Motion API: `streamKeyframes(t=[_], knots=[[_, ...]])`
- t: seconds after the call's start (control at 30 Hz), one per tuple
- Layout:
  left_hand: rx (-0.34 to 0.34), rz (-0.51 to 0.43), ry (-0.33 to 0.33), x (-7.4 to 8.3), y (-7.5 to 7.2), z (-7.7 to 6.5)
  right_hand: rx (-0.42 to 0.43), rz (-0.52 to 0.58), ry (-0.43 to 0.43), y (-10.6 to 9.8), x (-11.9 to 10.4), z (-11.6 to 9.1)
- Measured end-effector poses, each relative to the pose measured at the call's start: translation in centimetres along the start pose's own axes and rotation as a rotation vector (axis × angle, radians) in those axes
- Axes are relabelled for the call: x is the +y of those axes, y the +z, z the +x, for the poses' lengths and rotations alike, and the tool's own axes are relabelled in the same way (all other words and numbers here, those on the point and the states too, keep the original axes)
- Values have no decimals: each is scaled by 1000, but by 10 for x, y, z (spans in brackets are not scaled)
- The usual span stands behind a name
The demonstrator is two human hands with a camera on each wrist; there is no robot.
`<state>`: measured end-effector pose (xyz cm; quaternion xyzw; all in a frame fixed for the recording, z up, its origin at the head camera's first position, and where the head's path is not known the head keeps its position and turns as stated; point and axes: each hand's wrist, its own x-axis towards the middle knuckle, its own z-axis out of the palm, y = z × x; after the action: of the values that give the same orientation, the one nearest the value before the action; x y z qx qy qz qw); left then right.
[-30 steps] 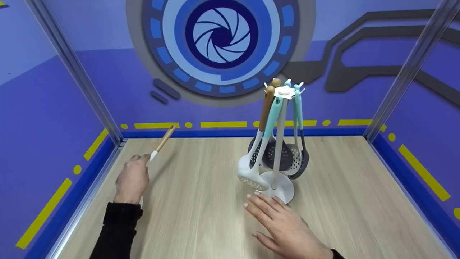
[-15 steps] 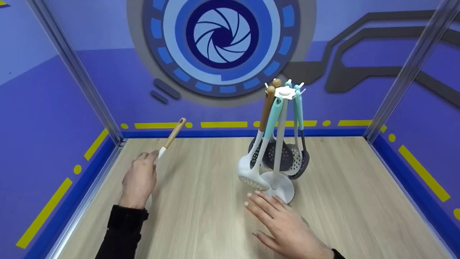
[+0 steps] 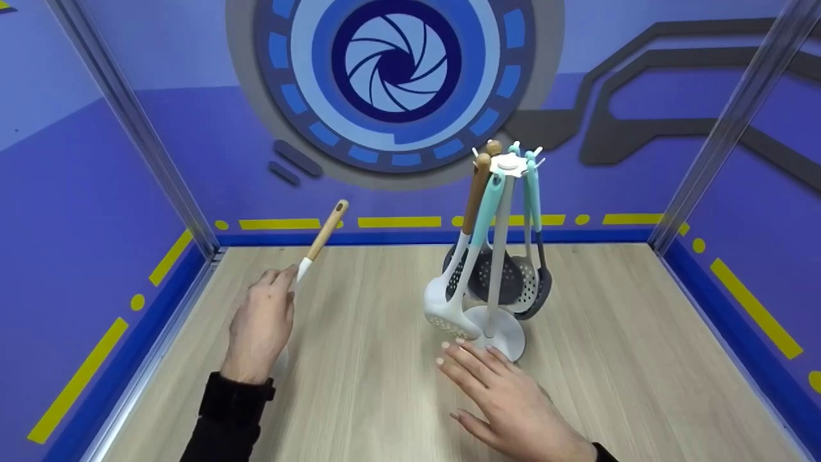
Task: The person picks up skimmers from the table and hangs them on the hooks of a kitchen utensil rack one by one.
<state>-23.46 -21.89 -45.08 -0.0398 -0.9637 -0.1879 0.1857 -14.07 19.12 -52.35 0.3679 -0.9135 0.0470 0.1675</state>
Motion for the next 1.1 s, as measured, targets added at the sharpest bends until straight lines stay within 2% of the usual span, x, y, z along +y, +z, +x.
streamKeyframes(t=[0.13, 0.5, 0.8, 1.1], knots=[[17, -13, 21, 7, 1, -2, -9, 2, 15, -3, 0, 0], [51, -34, 67, 27, 2, -12, 48, -12, 25, -8, -1, 3], [115, -69, 115, 42, 5, -21, 183, -50, -24, -9, -1, 6], [139, -90, 169, 56, 7, -29, 181, -8, -5, -14, -3, 7]])
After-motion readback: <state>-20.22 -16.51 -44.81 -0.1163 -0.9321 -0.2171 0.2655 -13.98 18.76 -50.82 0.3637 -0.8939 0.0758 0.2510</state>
